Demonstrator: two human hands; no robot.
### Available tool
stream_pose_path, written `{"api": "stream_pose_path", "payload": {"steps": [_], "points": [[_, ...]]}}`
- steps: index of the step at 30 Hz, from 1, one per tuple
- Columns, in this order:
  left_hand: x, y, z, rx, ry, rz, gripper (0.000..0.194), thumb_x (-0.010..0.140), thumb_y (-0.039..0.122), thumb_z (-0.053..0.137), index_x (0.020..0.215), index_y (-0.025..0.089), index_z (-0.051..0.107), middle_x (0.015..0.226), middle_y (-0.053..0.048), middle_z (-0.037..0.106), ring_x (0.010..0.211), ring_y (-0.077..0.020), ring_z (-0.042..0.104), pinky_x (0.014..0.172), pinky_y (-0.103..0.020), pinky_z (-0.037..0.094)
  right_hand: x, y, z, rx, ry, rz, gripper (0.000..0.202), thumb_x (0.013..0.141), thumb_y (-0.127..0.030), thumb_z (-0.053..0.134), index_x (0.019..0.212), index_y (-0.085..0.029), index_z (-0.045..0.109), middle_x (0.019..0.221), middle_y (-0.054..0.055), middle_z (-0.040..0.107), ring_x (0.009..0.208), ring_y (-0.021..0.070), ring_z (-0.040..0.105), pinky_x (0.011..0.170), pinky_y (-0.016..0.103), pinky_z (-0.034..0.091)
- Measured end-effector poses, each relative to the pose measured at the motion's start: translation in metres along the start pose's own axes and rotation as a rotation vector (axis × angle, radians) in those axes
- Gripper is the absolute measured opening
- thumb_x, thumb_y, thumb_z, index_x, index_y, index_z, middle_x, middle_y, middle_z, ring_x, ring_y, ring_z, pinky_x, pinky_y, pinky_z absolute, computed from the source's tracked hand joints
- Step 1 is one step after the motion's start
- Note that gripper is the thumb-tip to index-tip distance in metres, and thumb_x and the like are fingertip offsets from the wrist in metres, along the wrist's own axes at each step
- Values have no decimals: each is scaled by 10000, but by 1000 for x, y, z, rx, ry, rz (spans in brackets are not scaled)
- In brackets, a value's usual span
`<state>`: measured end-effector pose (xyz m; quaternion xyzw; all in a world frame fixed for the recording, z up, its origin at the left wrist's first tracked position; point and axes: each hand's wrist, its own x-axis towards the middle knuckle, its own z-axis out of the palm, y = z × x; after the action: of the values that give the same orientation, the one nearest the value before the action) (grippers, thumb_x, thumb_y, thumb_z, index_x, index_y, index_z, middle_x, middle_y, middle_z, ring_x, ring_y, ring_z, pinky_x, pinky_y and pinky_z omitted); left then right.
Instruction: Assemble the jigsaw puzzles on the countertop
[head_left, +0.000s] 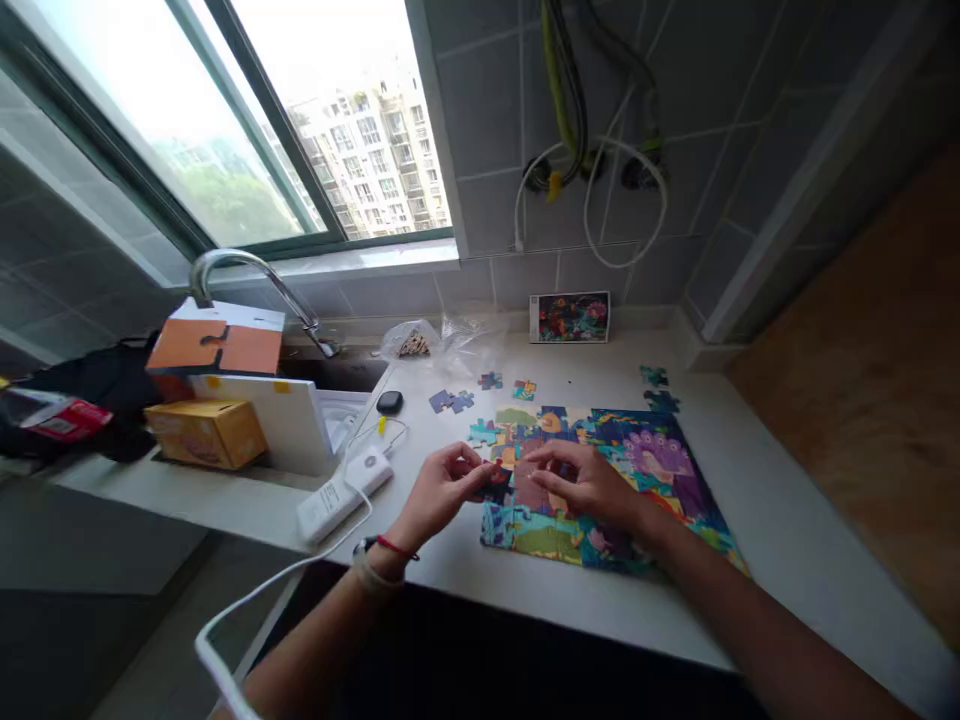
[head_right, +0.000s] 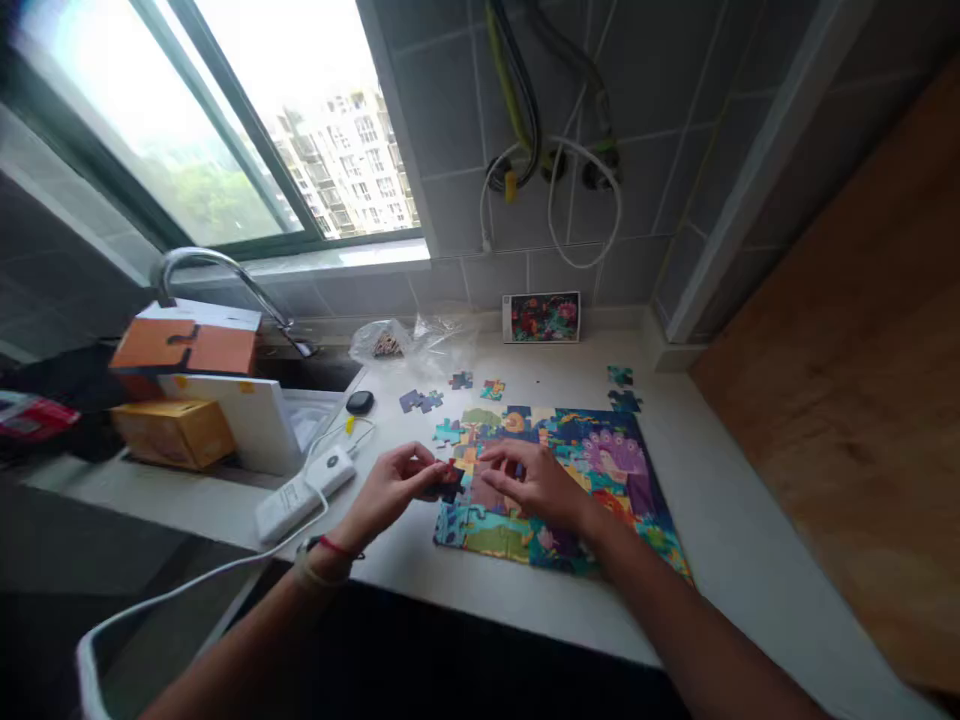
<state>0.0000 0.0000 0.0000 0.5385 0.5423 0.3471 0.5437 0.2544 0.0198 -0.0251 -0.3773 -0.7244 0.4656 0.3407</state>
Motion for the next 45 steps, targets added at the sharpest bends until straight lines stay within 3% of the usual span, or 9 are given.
{"api": "stream_pose_path", "payload": {"steps": [5,10,16,21,28,35,37,41,45], "points": [[2,-21,15,55,53,104,480,846,628,763,823,174,611,784,-76,784,659,-189,721,532,-238,527,0,2,27,47,-46,63,386,937,-377,665,1270,-188,719,833,28,719,620,129,558,578,254,439],[1,-30,6,326,114,267,309,938,455,726,784,192,675,849,-50,785,806,-201,718,752,-308,560,4,9,38,11,-1,52,311,945,-305,653,1220,-193,749,799,19,703,612,130,543,577,255,440],[5,-43,-4,567,82,518,195,997,315,680,833,210,703,1171,-67,771,1126,-269,647,978,-456,525,5,7,38,-107,52,-44,198,986,-233,621,1124,-202,759,927,58,753,748,169,656,692,289,530],[9,-51,-19,753,88,561,155,1028,314,652,946,241,761,1296,-62,729,1218,-303,601,1005,-523,523,1,4,37,-247,31,-151,177,1001,-166,589,1070,-204,748,1002,76,713,839,177,687,751,295,566],[3,-59,-41,966,-42,647,292,1046,320,621,1313,365,727,1501,-33,618,1389,-347,519,1065,-571,516,-6,9,44,-502,-24,-195,155,978,-194,672,1104,-195,762,1027,85,699,851,189,710,747,298,590],[0,-55,-55,1001,77,629,277,1026,266,611,1276,291,729,1484,-74,622,1441,-356,488,1110,-582,500,-5,6,43,-556,-31,-196,207,1005,-203,633,1151,-181,778,941,76,677,774,181,687,692,292,580],[0,-51,-53,961,28,664,292,1028,246,609,1303,266,705,1488,-85,616,1455,-335,477,1125,-552,502,-6,4,43,-603,-45,-189,223,1004,-220,635,1173,-200,779,921,74,667,756,187,678,680,301,578],[0,-47,-44,912,-193,795,319,1032,252,629,1344,291,682,1496,-65,617,1466,-317,476,1130,-526,510,-8,2,41,-631,-53,-194,271,1015,-231,613,1253,-198,739,925,79,679,760,194,680,682,300,580],[0,-48,-38,892,-283,830,263,1049,236,597,1275,291,722,1479,-59,639,1435,-325,518,1111,-537,521,-7,1,34,-570,57,-190,249,1046,-174,525,1206,-160,716,939,86,705,801,186,694,718,285,573]]}}
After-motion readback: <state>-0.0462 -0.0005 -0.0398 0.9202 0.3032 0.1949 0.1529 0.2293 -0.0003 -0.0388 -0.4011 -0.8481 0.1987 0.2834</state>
